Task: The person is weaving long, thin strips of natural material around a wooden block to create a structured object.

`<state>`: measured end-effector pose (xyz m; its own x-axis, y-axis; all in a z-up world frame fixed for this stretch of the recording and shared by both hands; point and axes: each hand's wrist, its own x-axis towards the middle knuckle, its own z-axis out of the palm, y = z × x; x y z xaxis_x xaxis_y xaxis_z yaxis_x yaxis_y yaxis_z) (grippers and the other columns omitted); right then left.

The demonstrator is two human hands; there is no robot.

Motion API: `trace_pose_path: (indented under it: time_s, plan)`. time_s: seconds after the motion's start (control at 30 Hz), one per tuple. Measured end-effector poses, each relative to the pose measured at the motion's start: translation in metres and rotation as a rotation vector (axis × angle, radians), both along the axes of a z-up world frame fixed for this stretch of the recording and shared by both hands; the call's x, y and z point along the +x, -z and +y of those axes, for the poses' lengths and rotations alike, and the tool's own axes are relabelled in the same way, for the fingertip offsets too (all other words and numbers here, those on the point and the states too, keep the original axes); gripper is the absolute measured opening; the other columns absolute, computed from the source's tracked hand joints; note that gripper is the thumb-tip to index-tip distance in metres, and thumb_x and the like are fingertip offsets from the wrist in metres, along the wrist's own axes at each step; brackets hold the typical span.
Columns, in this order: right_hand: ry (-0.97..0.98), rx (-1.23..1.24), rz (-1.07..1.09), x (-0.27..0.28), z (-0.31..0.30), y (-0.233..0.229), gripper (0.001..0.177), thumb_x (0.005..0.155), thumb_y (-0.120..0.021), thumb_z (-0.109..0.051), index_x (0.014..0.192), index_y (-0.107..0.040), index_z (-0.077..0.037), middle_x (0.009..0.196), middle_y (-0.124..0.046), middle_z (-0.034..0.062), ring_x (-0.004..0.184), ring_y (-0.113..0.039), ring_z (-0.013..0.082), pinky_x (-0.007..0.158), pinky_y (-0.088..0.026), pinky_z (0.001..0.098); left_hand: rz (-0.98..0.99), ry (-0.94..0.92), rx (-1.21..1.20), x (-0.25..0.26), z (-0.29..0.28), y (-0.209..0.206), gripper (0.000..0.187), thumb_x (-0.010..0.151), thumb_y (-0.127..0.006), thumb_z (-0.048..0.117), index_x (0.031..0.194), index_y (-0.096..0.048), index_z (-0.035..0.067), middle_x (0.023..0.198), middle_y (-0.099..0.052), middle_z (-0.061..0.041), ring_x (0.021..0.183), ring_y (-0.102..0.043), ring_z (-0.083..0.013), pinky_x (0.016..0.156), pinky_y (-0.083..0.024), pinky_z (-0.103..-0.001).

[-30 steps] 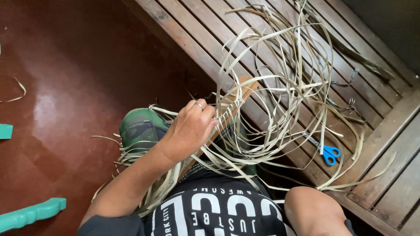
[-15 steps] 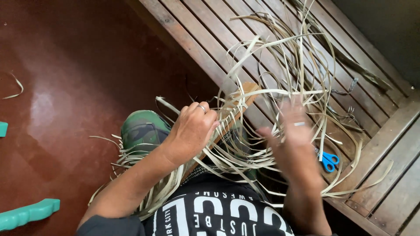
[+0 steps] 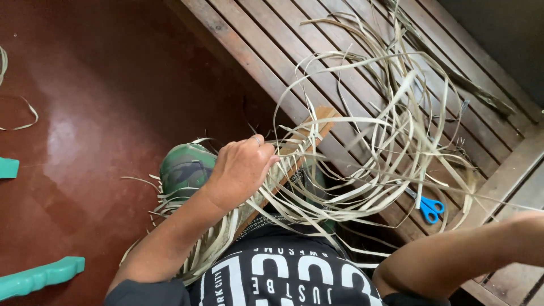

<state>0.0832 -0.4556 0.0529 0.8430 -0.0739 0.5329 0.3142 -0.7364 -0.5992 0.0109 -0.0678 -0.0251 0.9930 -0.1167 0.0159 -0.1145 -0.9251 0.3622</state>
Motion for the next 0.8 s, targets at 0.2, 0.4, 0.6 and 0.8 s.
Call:
trace_pose_path:
  time_s: [0.2, 0.4, 0.6, 0.8]
  plan:
    - [-0.223, -0.203, 0.566, -0.019, 0.034, -0.035, 0.042, 0.108, -0.035, -0.012, 0.147, -0.04, 0.004, 0.137, -0.045, 0.0309, 0.079, -0.07, 0.0318, 0.069, -0.06, 0.0423, -0.09, -0.055, 0.006, 0.002, 0.0, -0.009, 0.038, 0.094, -0.073, 0.045, 0.091, -0.064, 0.008, 0.077, -0.059, -0.005, 0.066, -0.061, -0.0222, 0.056, -0.054, -0.038]
    - [-0.624, -0.112, 0.138, -0.03, 0.093, 0.035, 0.029, 0.099, -0.06, -0.003, 0.126, -0.062, -0.012, 0.137, -0.058, 0.0057, 0.077, -0.065, 0.0036, 0.067, -0.056, 0.0171, 0.285, 0.023, -0.261, 0.039, -0.005, -0.051, 0.07, 0.091, -0.058, 0.061, 0.128, -0.06, 0.002, 0.105, -0.071, -0.016, 0.102, -0.066, -0.0369, 0.091, -0.049, -0.053]
    - [-0.765, 0.48, 0.607, 0.013, 0.149, 0.067, 0.061, 0.09, -0.068, -0.045, 0.141, -0.057, -0.014, 0.09, -0.056, -0.006, 0.059, -0.049, 0.0109, 0.058, -0.043, 0.03, -0.182, 0.213, -0.201, 0.054, -0.064, 0.0, 0.031, 0.089, -0.066, 0.037, 0.106, -0.056, 0.012, 0.085, -0.065, -0.013, 0.085, -0.065, -0.0329, 0.078, -0.049, -0.049]
    - [-0.628, 1.11, 0.21, 0.033, 0.044, 0.035, 0.014, 0.1, -0.063, -0.022, 0.088, -0.06, -0.014, 0.076, -0.045, -0.0033, 0.059, -0.036, 0.0068, 0.05, -0.027, 0.022, -0.265, 0.237, 0.057, 0.061, -0.052, -0.024, 0.006, 0.094, -0.055, 0.014, 0.097, -0.06, 0.013, 0.078, -0.065, -0.007, 0.072, -0.061, -0.0256, 0.083, -0.044, -0.047]
